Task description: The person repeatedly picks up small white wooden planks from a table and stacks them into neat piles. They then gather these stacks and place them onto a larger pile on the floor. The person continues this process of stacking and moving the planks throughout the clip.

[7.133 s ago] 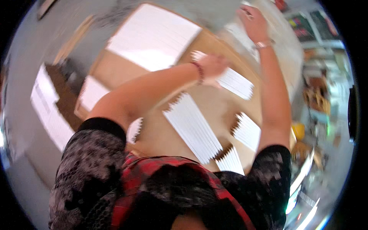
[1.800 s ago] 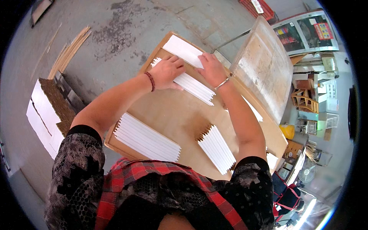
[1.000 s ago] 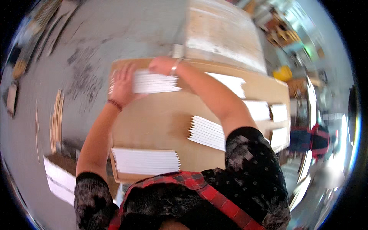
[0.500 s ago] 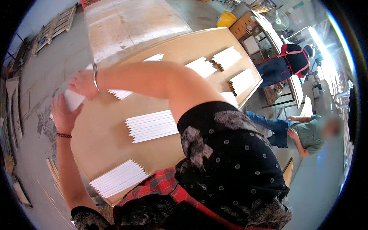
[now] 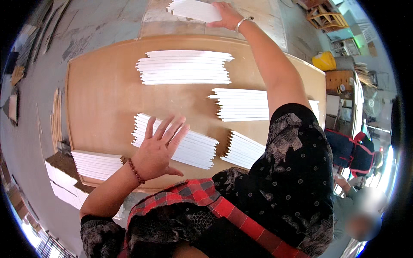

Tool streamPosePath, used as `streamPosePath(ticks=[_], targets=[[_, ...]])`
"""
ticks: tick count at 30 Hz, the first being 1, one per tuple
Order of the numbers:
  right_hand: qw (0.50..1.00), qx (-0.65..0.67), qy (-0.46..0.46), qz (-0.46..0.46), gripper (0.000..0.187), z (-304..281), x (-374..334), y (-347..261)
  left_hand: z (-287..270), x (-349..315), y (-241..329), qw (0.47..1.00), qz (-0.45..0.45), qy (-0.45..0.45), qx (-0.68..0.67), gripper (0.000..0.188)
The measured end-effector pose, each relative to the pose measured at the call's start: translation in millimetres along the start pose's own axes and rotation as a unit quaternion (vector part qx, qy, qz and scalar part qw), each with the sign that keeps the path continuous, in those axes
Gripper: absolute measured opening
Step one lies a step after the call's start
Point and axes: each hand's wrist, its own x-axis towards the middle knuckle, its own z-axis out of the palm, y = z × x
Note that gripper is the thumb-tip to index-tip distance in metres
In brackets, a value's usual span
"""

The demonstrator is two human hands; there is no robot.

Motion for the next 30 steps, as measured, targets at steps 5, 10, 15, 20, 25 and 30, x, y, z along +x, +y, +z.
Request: streamPosePath(ticks=[5,10,15,20,25,30], targets=[[0.996,-0.084,0.030,0.001,0.099,11,-6,-1,21,15,-7,0.995,-0.004,-0.071,0.073,0.115],[0.971,0.230,0.055,-0.042,0.097,-68,-146,-43,35,9,-19,0.996,0.025,0.003,0.088,0.117],[0.972,0.129,-0.192,-0.040,0.119,-75,-397,-161,43,3,-35,0.994,0.034,0.028,0.102,0.114],[0.993,0.025,-0.093,0.069,0.109,0,-471,-213,46,4,-33,0.981,0.078,0.084,0.156,0.104],[0.995,0.006,-0.035,0.092,0.096,12,-465,-219,31,-11,-5,0.980,0.012,0.101,0.169,0.094],[0.815,0.504,0.020,0.286,0.078,2,-465,-274,21,-72,50,0.897,-0.241,-0.037,-0.369,0.087]])
